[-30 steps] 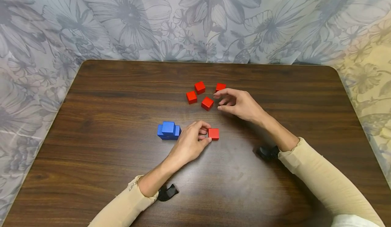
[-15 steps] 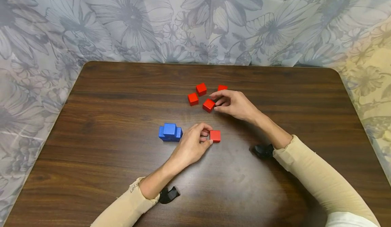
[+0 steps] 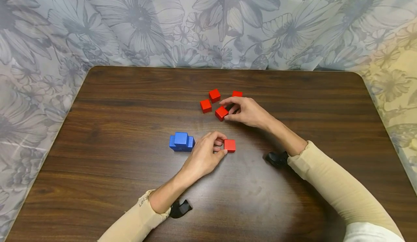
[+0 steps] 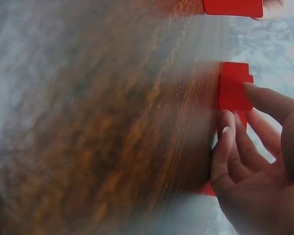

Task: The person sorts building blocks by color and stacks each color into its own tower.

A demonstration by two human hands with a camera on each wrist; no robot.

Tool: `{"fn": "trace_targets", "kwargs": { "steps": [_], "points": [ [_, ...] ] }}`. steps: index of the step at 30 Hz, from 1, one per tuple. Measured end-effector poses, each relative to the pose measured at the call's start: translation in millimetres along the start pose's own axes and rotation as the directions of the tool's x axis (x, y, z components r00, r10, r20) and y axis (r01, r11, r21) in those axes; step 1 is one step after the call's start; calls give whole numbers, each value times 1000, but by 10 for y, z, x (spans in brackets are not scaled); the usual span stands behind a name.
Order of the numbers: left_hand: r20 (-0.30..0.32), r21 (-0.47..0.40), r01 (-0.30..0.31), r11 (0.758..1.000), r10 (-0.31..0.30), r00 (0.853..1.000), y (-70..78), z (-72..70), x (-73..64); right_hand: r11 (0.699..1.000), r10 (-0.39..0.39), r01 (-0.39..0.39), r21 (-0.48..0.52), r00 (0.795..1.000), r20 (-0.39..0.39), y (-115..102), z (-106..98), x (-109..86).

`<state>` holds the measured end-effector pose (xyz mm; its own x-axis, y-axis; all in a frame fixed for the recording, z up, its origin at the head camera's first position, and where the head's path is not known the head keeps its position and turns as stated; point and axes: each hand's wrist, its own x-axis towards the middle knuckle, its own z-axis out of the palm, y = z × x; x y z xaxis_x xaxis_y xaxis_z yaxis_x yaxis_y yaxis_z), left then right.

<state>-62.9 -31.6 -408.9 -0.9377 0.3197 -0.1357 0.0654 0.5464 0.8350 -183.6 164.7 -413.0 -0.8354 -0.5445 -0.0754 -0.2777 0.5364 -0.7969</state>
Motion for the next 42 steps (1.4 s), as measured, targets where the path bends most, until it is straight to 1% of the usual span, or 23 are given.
{"fn": "trace_targets", "kwargs": {
  "steps": [9,18,27,35,42],
  "points": [
    [-2,3,-11,1000,11,1000,-1,1,0,999,17,-17,-46,1000,-6,-2,16,22],
    [-2,-11,-1,1000,1,1000,-18,-2,0,997,23,-24,-72,1000,-14,-8,31,29],
    [6,-16,3,1000,-3,1000,-19,-4,5,1000,29,-29,-11,999,-18,3,-13,-47],
    [14,-10,9,1000,-9,1000,-12,3,6,998,57,-56,31,998,-18,6,-71,-172],
    [14,2,13,1000,-13,1000,-13,-2,10,996,65,-62,68,997,-40,-3,-126,-298]
  ]
}}
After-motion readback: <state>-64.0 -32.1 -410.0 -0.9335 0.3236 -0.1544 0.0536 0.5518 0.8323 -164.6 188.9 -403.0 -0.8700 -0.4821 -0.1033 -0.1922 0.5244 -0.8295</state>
